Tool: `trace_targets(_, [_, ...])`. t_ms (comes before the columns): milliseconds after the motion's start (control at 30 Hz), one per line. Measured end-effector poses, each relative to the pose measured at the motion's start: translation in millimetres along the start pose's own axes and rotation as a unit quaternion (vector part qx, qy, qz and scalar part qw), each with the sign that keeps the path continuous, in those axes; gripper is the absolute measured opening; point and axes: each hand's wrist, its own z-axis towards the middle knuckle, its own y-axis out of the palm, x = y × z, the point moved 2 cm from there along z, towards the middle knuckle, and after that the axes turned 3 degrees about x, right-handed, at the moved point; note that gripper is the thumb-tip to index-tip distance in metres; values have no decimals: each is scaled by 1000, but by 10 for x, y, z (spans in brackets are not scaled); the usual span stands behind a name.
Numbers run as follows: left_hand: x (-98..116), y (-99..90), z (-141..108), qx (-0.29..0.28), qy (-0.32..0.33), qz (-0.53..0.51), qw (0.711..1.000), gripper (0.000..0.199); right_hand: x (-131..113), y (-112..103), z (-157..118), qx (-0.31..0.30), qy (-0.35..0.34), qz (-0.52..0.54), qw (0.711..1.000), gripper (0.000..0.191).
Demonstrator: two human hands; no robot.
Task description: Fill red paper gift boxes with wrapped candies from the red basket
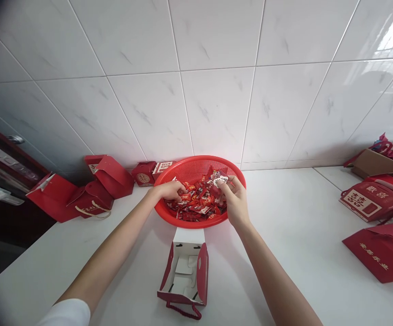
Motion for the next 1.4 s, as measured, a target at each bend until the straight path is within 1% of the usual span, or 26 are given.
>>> trace_targets(100, [15, 0, -24, 16, 19, -34, 999, 29, -17, 9, -6, -3, 2, -1, 1000, 43])
trace_targets(200, [77, -24, -73, 32, 49, -91, 994, 27, -36, 18, -12, -12, 3, 0, 1000, 40])
trace_targets(367, [206, -77, -186, 43, 96, -193, 976, 39, -28, 15, -1, -27, -3, 6, 1000, 38])
trace_targets(433, [245, -96, -233, 62, 108, -242, 962, 44, -18, 11, 6, -34, -11, 0, 999, 39])
trace_targets(533, [303, -102, -287, 90, 123, -333, 931, 53, -10, 12, 10, -45, -18, -15, 999, 41])
trace_targets(633, [382, -90, -322, 104, 138, -392, 903, 54, -12, 19, 4, -51, -20, -25, 998, 43])
trace_targets(700, [440, -83, -343, 110, 150, -405, 895, 51, -16, 22, 0, -51, -21, -32, 998, 44])
trace_targets(833, [531, -57, -394, 108, 160, -398, 897, 47, -21, 26, -6, -39, -26, -51, 998, 43])
trace_targets(967, [550, -16, -450, 107, 158, -420, 887, 47, -29, 44, -25, -33, -26, -52, 998, 38])
trace_targets(1033, [531, -8, -464, 119, 149, -409, 892, 46, -34, 55, -41, -35, -20, -49, 998, 35])
trace_targets(1067, [515, -9, -467, 130, 140, -388, 902, 45, -37, 59, -48, -35, -19, -49, 998, 35])
trace_targets(1167, [458, -37, -482, 175, 98, -262, 944, 39, -43, 61, -60, -35, -21, -57, 998, 34])
trace_targets(1233, [433, -59, -507, 189, 62, -165, 966, 37, -39, 55, -60, -33, -22, -62, 997, 35])
trace_targets(1300, [445, -61, -536, 169, 48, -98, 980, 38, -31, 47, -56, -31, -22, -66, 997, 36])
trace_targets(1333, [469, -50, -549, 148, 53, -82, 984, 40, -27, 44, -54, -31, -23, -67, 997, 37])
trace_targets(1400, [552, 0, -565, 102, 88, -72, 988, 40, -20, 41, -53, -33, -25, -68, 997, 38])
